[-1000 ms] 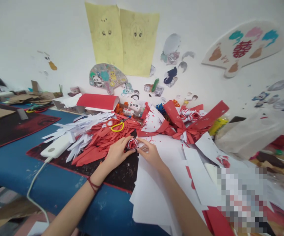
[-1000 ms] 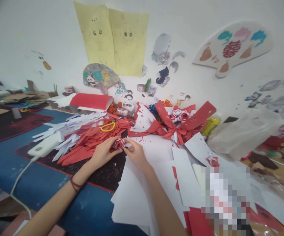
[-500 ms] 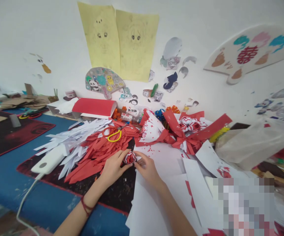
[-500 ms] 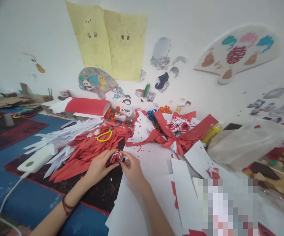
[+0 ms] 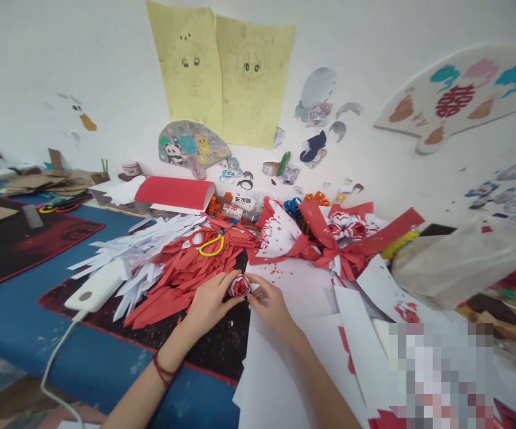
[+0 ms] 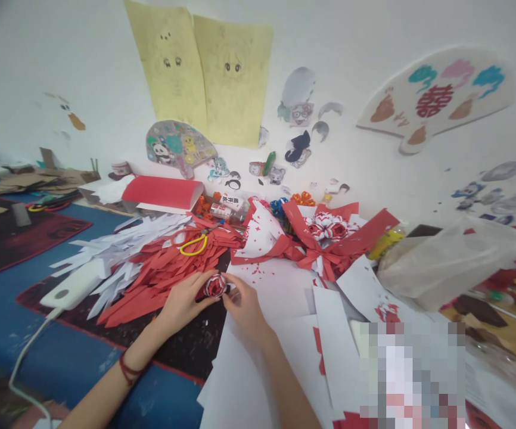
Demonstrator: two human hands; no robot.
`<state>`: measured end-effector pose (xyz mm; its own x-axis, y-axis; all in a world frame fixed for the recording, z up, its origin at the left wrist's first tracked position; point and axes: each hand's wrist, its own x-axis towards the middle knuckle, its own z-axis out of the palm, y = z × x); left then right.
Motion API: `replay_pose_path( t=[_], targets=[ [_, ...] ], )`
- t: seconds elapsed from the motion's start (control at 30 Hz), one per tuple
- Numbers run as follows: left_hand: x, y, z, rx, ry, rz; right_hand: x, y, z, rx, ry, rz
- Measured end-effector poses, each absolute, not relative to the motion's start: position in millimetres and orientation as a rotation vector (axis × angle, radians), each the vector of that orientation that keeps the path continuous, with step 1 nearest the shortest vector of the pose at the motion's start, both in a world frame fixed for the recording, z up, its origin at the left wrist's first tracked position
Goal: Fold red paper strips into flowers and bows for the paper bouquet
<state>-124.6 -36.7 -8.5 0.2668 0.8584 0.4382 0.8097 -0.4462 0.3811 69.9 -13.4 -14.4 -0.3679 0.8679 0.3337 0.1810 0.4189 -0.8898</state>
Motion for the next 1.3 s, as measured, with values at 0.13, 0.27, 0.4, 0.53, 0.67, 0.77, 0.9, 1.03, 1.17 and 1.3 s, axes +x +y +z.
replay_pose_path(
  t=[0.13,0.27,0.4,0.53,0.67,0.77,0.9,1.03,1.17,1.3],
  targets=[
    [-124.9,-37.3,-8.7,2.447,1.618,0.933,70.2,-13.8,-15.4,-0.922,-1.813,0.984],
    [-124.3,-39.0,-8.3,2.463,1.621,0.931,71.2,-14.7,-15.3,-0.93,-1.827,0.971],
    [-124.8,-40.8,-6.2,2.466,1.616,0.916,71.1,-15.5,-16.3,-0.933,-1.835,0.969],
    [-126.4,-41.4,-4.8,2.483,1.605,0.943,70.0,-15.3,-18.7,-0.934,-1.846,0.943],
    [-127.7,-41.6,-5.3,2.505,1.6,0.943,69.1,-14.7,-21.0,-0.927,-1.854,0.937],
    [-127.8,-42.1,-5.3,2.518,1.605,0.94,68.6,-15.4,-20.9,-0.937,-1.863,0.931],
    [-127.4,-42.6,-3.7,2.543,1.626,0.903,68.3,-17.2,-18.5,-0.933,-1.884,0.933],
    [-127.4,-42.5,-2.4,2.564,1.648,0.843,67.9,-17.3,-18.4,-0.938,-1.897,0.93],
    [-128.0,-42.5,-2.1,2.58,1.663,0.83,66.9,-15.5,-21.2,-0.948,-1.906,0.911],
    [-128.4,-42.6,-1.6,2.597,1.667,0.826,66.2,-14.3,-22.9,-0.97,-1.923,0.881]
  ],
)
